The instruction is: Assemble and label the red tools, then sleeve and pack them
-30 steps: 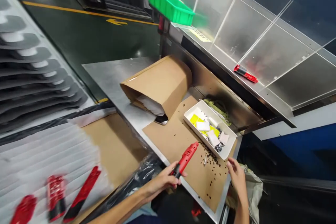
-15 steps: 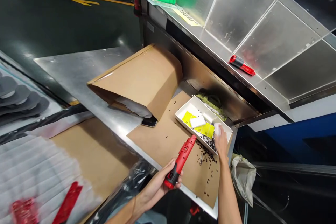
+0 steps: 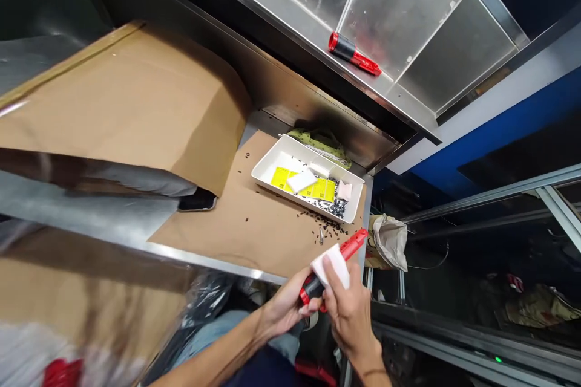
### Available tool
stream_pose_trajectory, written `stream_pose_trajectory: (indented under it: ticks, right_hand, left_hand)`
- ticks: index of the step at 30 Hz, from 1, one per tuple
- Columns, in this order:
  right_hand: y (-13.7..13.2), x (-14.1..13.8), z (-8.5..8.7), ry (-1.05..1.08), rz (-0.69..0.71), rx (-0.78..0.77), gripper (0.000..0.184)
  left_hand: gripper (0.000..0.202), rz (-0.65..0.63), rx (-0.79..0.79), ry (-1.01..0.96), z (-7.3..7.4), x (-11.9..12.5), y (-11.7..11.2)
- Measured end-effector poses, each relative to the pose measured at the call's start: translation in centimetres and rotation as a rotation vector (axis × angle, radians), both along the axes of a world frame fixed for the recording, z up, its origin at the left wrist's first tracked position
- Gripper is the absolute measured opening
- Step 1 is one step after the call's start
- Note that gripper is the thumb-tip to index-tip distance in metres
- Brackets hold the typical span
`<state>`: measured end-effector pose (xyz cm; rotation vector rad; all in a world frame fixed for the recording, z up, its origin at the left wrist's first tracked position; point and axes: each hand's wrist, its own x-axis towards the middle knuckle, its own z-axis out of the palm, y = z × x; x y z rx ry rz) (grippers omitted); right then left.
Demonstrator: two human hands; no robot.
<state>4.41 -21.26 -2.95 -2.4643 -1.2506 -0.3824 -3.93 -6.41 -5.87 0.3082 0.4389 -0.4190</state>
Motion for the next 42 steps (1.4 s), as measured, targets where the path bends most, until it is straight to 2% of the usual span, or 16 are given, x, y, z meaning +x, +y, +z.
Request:
stream_pose_trajectory:
  ticks: [1,4,8,11,12,15,16,19,23,26,27,31,34,38,40,42]
  right_hand:
    - [-0.5,-0.4,0.1,-0.034,0.023,-0.033,0.044]
    - [-2.0,-1.1,0.6,-0.132,-0.120,-0.035,0.041]
    - [-3.2,-2.0,1.1,-0.102,0.020,-0.053,0.041]
    - [-3.8,-2.5,1.4,-0.126,-0.132,-0.021,0.041]
    - [-3.9,-2.7,1.4,-0.127,-0.144,-0.011,0.041]
    - [-4.3,-3.1,1.3,-0.067,0.000,-0.011,0.041]
    - [-4.4,-3.2,1.3,-0.053,-0.004,-0.006,0.040]
    - [-5.0,-3.2,1.2,-0.070,-0.150,0.045,0.038]
    - [-5.6,-3.4,0.9,-0.026,-0.033,0.106,0.038]
    - [-5.8,-3.7,1.0,-0.087,-0.131,0.184,0.033]
    - [-5.8,-3.9,1.0,-0.086,-0.153,0.203,0.033]
    - [-5.5,-4.8,1.4,0.027,-0.074,0.206,0.033]
    - [-5.1,-5.2,1.6,-0.001,-0.183,0.249,0.030]
    - [-4.5,-5.9,1.2,0.039,-0.142,0.274,0.033]
    - [-4.1,-6.0,0.9,0.006,-0.193,0.286,0.032]
    - [-3.8,-6.0,0.6,-0.032,-0.260,0.310,0.031]
  left_hand:
    - [0.045,-0.026,0.009,-0.004,0.0,0.0,-0.2]
    - [0.048,-0.113,0.020,-0.020,0.1,-0.2,-0.8]
    - [0.044,-0.094,0.129,-0.020,0.5,-0.2,-1.8]
    - [0.041,-0.119,0.148,-0.055,0.8,-0.2,-2.4]
    - [0.041,-0.113,0.158,-0.065,0.8,-0.1,-2.6]
    - [0.044,-0.107,0.208,-0.078,0.5,-0.1,-3.0]
    - [0.045,-0.128,0.203,-0.080,0.3,-0.1,-3.1]
    - [0.042,-0.235,0.040,-0.079,-0.6,0.0,-3.1]
    - [0.036,-0.320,-0.205,-0.055,-1.4,0.0,-3.1]
    - [0.035,-0.319,-0.239,-0.081,-1.2,-0.1,-3.4]
    - [0.035,-0.305,-0.221,-0.088,-1.0,-0.2,-3.6]
    - [0.038,-0.244,-0.075,-0.117,0.0,-0.4,-4.3]
    - [0.045,-0.228,0.085,-0.142,0.7,-0.5,-4.7]
    - [0.065,-0.174,0.323,-0.143,1.2,-0.6,-4.8]
    - [0.074,-0.152,0.393,-0.193,1.2,-0.5,-4.8]
    - [0.078,-0.142,0.399,-0.232,1.1,-0.3,-4.8]
